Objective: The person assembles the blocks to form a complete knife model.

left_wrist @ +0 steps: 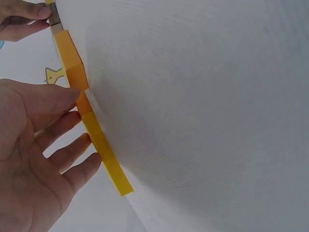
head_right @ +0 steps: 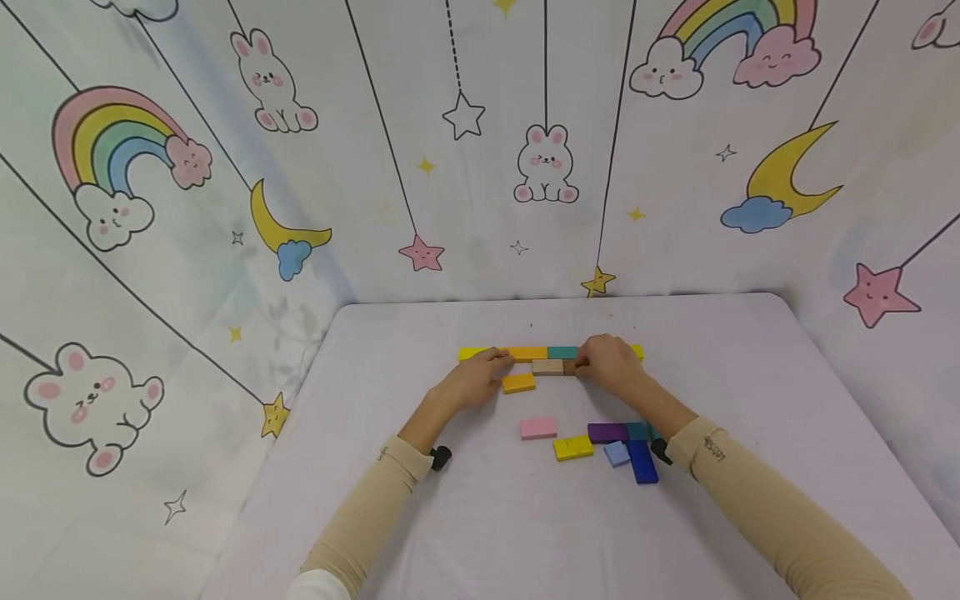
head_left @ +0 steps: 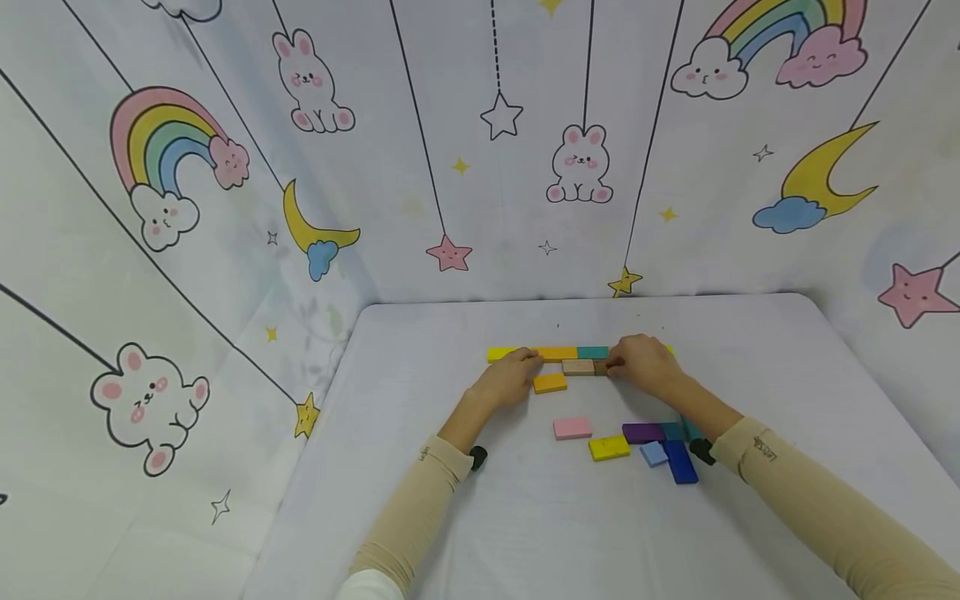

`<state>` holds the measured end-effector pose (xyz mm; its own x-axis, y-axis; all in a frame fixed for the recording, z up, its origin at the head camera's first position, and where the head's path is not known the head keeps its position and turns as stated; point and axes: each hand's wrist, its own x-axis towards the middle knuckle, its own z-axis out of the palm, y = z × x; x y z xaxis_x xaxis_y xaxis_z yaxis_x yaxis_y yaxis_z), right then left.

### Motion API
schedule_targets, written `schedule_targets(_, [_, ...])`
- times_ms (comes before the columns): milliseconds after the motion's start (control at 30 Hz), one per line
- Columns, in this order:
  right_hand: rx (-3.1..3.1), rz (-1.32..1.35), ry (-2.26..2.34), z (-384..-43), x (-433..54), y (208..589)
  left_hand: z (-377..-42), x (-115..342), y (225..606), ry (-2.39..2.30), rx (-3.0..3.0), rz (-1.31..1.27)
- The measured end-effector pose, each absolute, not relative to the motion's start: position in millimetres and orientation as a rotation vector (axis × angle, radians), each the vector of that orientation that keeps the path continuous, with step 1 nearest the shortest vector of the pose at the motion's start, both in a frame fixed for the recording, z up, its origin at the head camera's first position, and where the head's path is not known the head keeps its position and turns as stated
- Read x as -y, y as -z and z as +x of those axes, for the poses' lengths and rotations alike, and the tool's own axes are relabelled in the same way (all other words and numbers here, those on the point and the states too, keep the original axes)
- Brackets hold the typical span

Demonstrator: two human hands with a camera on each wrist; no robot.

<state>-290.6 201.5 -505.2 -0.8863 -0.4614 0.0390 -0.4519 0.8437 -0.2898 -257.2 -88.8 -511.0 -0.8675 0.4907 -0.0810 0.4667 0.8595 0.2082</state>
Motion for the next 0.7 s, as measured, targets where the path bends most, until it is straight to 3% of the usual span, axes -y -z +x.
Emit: schedule_targets(700, [-2.968, -0.707, 0.476, -293.4, -193.7, 507.7, -256.4, 87.9, 509.8, -0.244, -2.906, 0.753])
